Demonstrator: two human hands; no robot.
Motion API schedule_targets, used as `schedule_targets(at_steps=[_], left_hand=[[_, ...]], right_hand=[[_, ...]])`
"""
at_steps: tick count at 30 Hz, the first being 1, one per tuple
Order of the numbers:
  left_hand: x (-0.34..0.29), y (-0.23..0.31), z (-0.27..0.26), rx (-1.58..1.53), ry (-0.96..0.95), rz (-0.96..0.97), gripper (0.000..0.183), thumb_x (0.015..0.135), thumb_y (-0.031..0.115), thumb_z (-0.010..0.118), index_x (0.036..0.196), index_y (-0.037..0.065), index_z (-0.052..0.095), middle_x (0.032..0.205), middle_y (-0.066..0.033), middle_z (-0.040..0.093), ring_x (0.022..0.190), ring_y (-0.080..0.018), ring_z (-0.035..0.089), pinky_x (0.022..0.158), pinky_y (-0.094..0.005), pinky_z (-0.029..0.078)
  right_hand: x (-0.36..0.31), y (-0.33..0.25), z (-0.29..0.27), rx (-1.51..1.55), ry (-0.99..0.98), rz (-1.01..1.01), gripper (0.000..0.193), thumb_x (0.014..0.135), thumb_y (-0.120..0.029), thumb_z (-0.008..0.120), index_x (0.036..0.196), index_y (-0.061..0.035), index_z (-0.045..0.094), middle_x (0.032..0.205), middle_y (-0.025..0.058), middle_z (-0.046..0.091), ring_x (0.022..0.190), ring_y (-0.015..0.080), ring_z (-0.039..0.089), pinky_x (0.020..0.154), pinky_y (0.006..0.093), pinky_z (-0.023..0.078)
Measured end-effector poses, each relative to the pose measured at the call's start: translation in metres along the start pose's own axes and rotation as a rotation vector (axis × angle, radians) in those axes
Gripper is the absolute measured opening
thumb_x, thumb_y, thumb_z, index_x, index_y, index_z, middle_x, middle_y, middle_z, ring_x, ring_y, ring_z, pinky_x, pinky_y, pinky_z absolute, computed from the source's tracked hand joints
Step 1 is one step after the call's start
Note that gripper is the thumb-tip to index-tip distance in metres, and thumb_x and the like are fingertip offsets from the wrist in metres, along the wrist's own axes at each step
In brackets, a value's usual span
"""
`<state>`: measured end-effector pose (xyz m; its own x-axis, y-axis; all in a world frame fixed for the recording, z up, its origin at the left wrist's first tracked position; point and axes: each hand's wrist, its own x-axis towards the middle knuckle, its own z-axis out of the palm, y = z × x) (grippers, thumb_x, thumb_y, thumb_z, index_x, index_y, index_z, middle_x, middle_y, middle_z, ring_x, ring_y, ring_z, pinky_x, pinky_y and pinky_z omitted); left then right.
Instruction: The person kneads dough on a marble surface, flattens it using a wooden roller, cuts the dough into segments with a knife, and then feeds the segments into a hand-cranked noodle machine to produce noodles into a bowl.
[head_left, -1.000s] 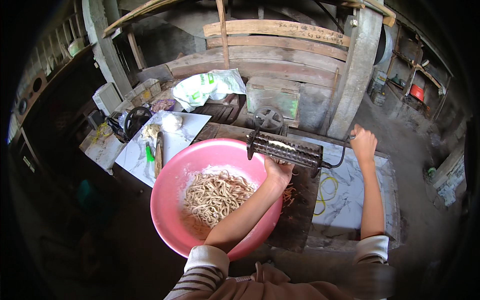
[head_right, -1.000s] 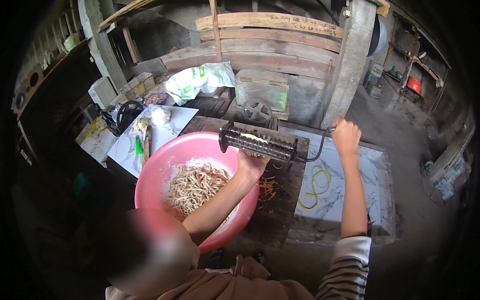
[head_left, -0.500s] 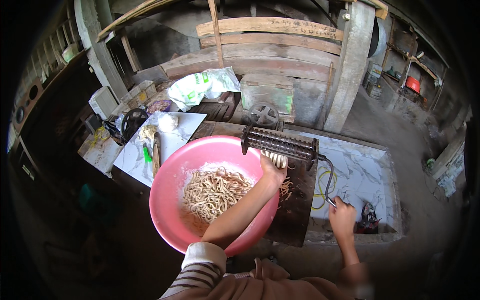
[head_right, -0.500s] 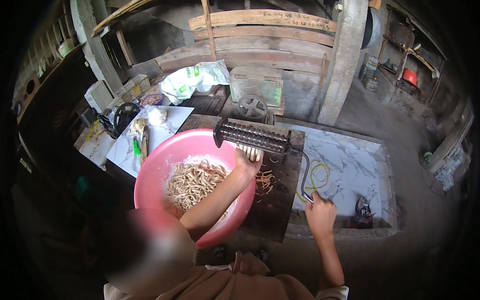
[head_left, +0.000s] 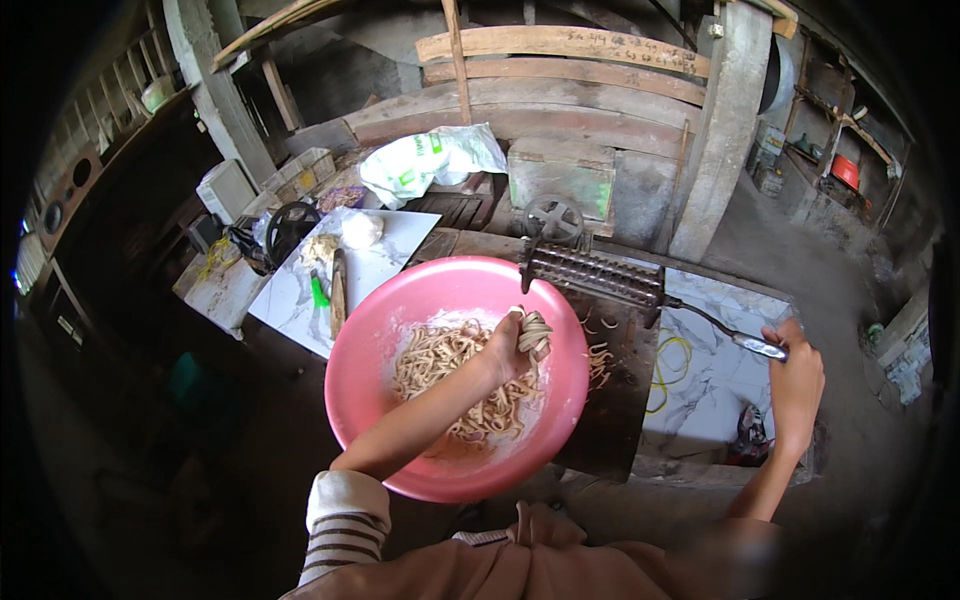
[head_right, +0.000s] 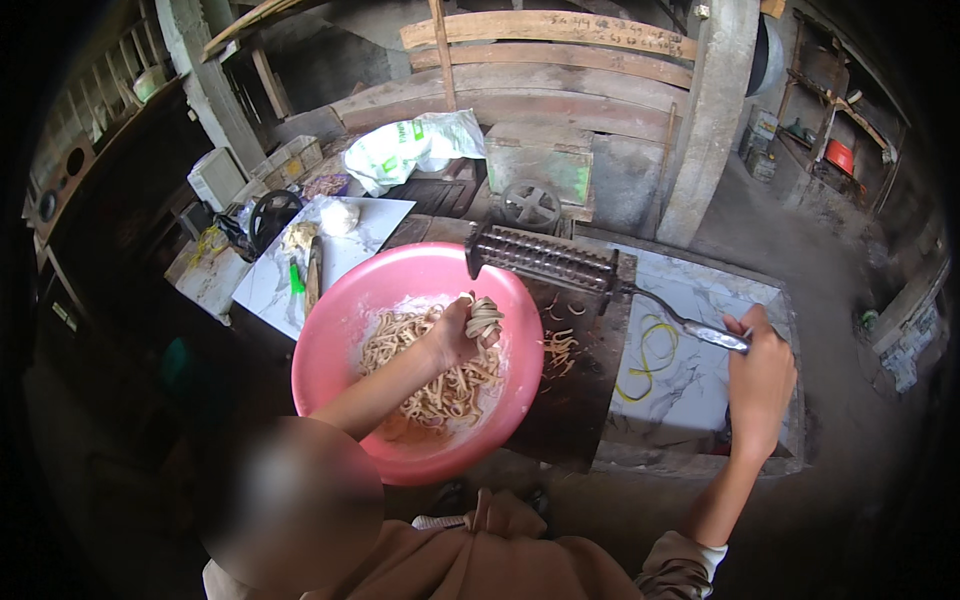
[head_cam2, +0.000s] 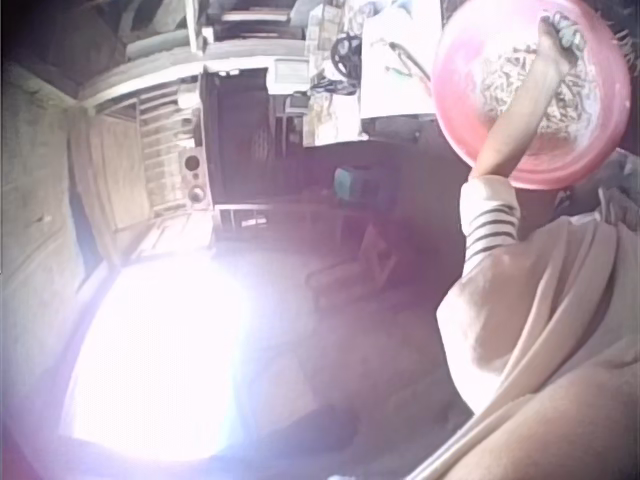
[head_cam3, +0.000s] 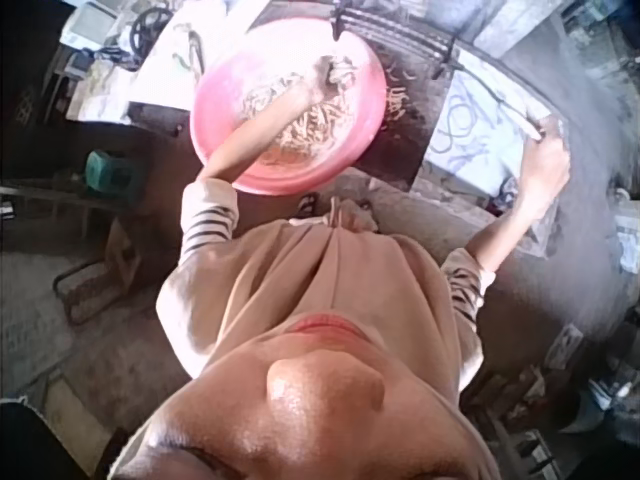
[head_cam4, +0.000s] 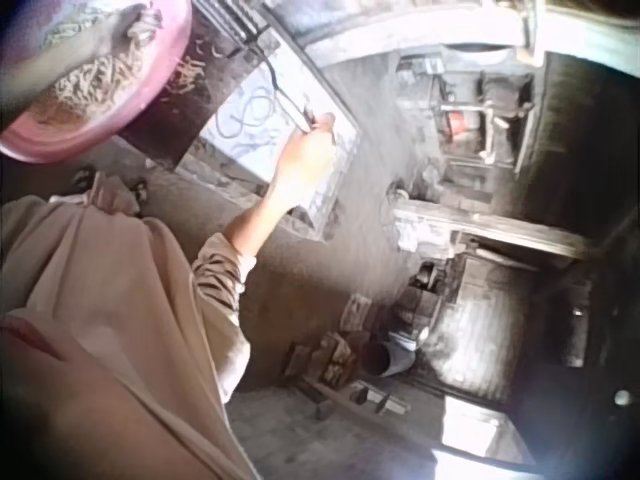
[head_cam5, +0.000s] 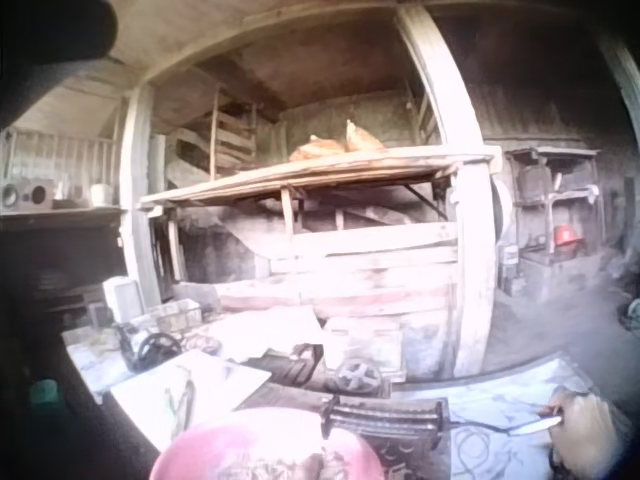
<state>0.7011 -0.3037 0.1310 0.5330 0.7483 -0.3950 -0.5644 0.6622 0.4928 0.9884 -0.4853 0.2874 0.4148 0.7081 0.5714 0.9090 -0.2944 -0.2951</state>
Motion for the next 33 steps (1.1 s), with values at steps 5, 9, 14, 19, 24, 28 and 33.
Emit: schedule_targets(at_steps=[5,9,14,19,24,28,33], left_hand=[[-0.041,0.039,-0.012,0.246,-0.002,-0.002,0.023,0.091,0.020,0.033,0.081,0.008,0.051,0.067,-0.0027,0.051,0.061,-0.0143,0.051,0.058,-0.0284,0.049],[-0.067,0.073,-0.021,0.158,-0.300,-0.060,0.021,0.090,0.022,0.036,0.086,0.008,0.051,0.073,-0.0013,0.052,0.066,-0.0139,0.053,0.062,-0.0271,0.050],[-0.085,0.104,-0.030,0.225,-0.339,-0.017,0.022,0.093,0.021,0.033,0.095,0.007,0.050,0.079,-0.0015,0.053,0.070,-0.0128,0.054,0.066,-0.0256,0.050],[-0.094,0.110,-0.016,0.514,-0.235,0.020,0.028,0.092,0.022,0.035,0.109,0.005,0.049,0.096,-0.0074,0.057,0.086,-0.0172,0.058,0.073,-0.0312,0.050],[-0.100,0.120,-0.040,0.574,-0.259,0.005,0.030,0.085,0.017,0.055,0.112,0.006,0.048,0.102,-0.0073,0.057,0.091,-0.0188,0.057,0.080,-0.0336,0.048],[-0.078,0.123,-0.061,0.877,-0.130,0.097,0.035,0.084,0.014,0.061,0.115,0.006,0.047,0.105,-0.0064,0.055,0.098,-0.0153,0.055,0.080,-0.0317,0.046],[-0.063,0.127,-0.075,0.949,-0.212,0.237,0.030,0.086,0.018,0.060,0.108,0.000,0.052,0.104,-0.0100,0.055,0.087,-0.0163,0.060,0.075,-0.0286,0.049]], right_hand=[[-0.036,-0.016,-0.012,-0.096,0.115,0.046,0.030,0.082,-0.007,0.057,0.112,-0.0069,0.050,0.110,0.0150,0.049,0.104,0.0317,0.049,0.082,0.0415,0.041],[-0.056,-0.068,0.001,0.201,0.761,-0.163,0.022,0.083,-0.003,0.054,0.105,0.0000,0.051,0.104,0.0155,0.050,0.100,0.0257,0.049,0.084,0.0375,0.039],[-0.097,-0.161,0.098,1.255,-0.427,-0.203,0.016,0.089,-0.005,0.048,0.103,-0.0007,0.051,0.095,0.0100,0.057,0.089,0.0174,0.057,0.079,0.0271,0.045],[-0.099,-0.224,0.174,1.844,-1.227,0.538,0.040,0.095,-0.031,0.040,0.120,-0.0001,0.042,0.111,0.0138,0.054,0.103,0.0222,0.055,0.092,0.0350,0.044],[-0.096,-0.245,0.196,1.849,-0.988,0.754,0.032,0.094,-0.021,0.043,0.116,0.0026,0.046,0.109,0.0122,0.055,0.101,0.0199,0.055,0.093,0.0310,0.046],[-0.089,-0.237,0.202,1.747,-0.950,0.514,0.028,0.087,0.001,0.049,0.115,0.0048,0.048,0.107,0.0122,0.055,0.097,0.0167,0.056,0.084,0.0251,0.047],[-0.075,-0.245,0.186,1.500,-0.874,0.570,0.025,0.084,0.001,0.054,0.109,-0.0014,0.052,0.096,0.0062,0.059,0.084,0.0110,0.056,0.074,0.0222,0.046]])
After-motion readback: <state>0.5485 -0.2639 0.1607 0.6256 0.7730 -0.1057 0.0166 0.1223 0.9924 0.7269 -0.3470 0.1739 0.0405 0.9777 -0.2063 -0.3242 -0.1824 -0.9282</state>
